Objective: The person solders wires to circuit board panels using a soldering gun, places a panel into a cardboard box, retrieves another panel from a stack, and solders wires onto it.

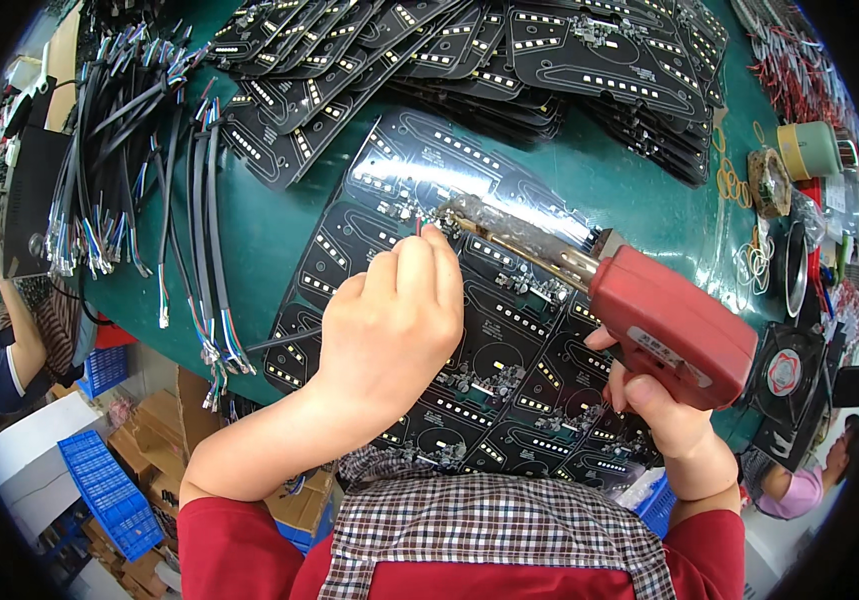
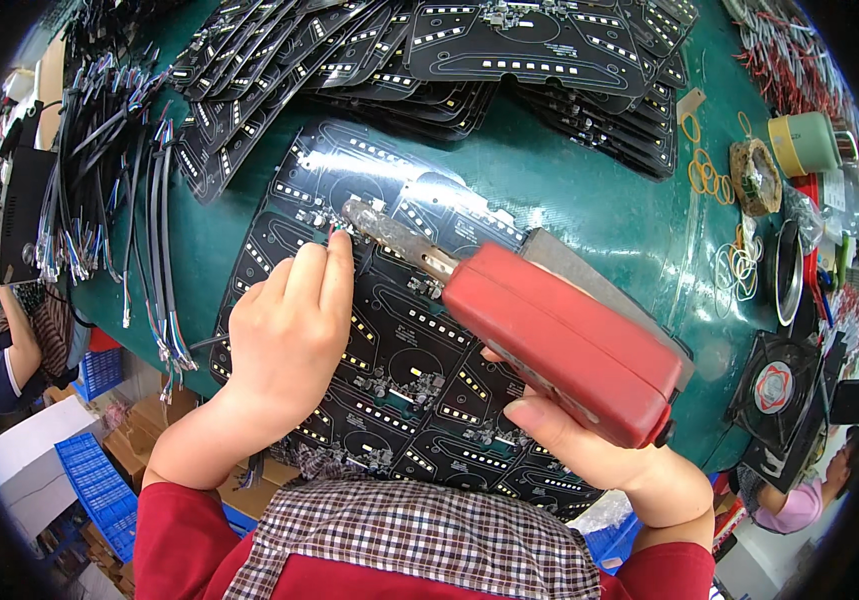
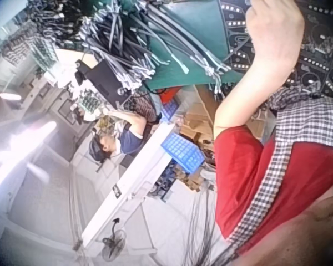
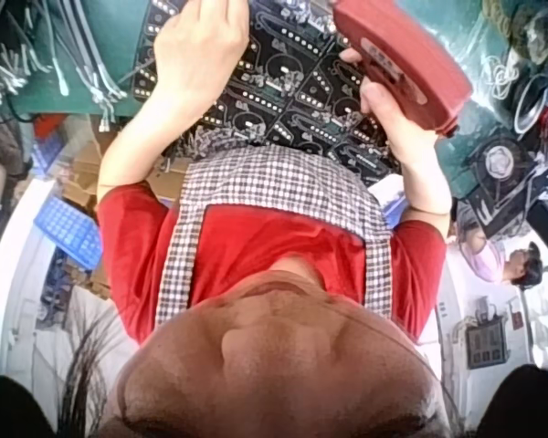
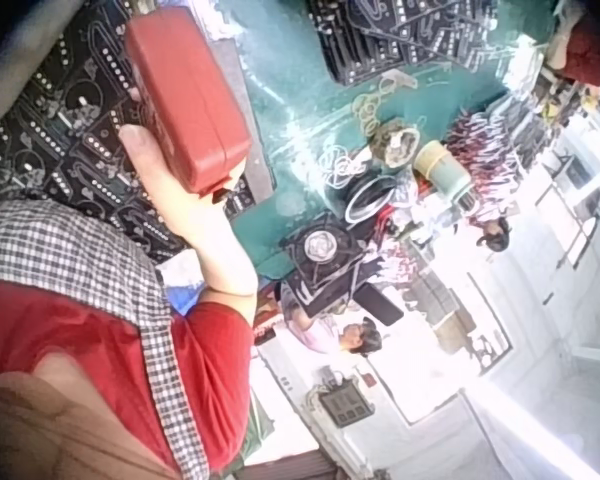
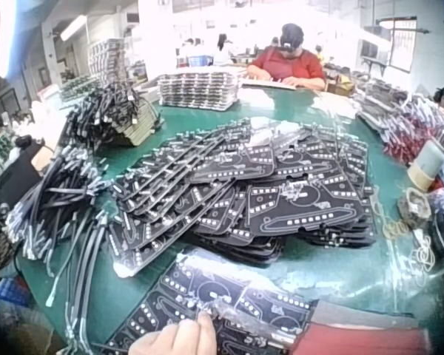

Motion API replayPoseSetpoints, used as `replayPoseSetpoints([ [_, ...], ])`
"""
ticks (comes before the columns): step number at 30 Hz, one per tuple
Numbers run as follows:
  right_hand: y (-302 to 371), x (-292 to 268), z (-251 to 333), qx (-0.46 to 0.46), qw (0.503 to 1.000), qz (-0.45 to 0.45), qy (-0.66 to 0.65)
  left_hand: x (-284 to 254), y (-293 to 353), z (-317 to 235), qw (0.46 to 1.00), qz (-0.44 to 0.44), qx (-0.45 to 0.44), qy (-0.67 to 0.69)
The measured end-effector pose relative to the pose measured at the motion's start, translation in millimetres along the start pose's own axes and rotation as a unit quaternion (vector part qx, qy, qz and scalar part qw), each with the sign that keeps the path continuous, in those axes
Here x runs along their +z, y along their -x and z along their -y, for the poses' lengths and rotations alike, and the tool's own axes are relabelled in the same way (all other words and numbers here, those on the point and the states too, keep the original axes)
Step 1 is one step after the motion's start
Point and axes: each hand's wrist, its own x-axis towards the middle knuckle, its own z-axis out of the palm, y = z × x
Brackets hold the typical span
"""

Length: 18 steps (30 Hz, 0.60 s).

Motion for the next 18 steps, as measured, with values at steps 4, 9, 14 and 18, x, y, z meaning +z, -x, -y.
replayPoseSetpoints([
  [4,0,-4,-1,-0.002,1.0,0.001,0.023,-3,2,10,0.991,0.034,-0.026,0.127],
  [9,1,0,-2,0.025,0.999,-0.038,0.0,6,2,8,0.981,-0.023,-0.022,0.192],
  [14,2,0,-1,0.069,0.995,-0.059,0.03,9,3,1,0.997,-0.025,0.022,0.071],
  [18,3,1,-3,0.066,0.995,-0.066,0.016,9,3,2,0.996,-0.033,0.054,0.067],
])
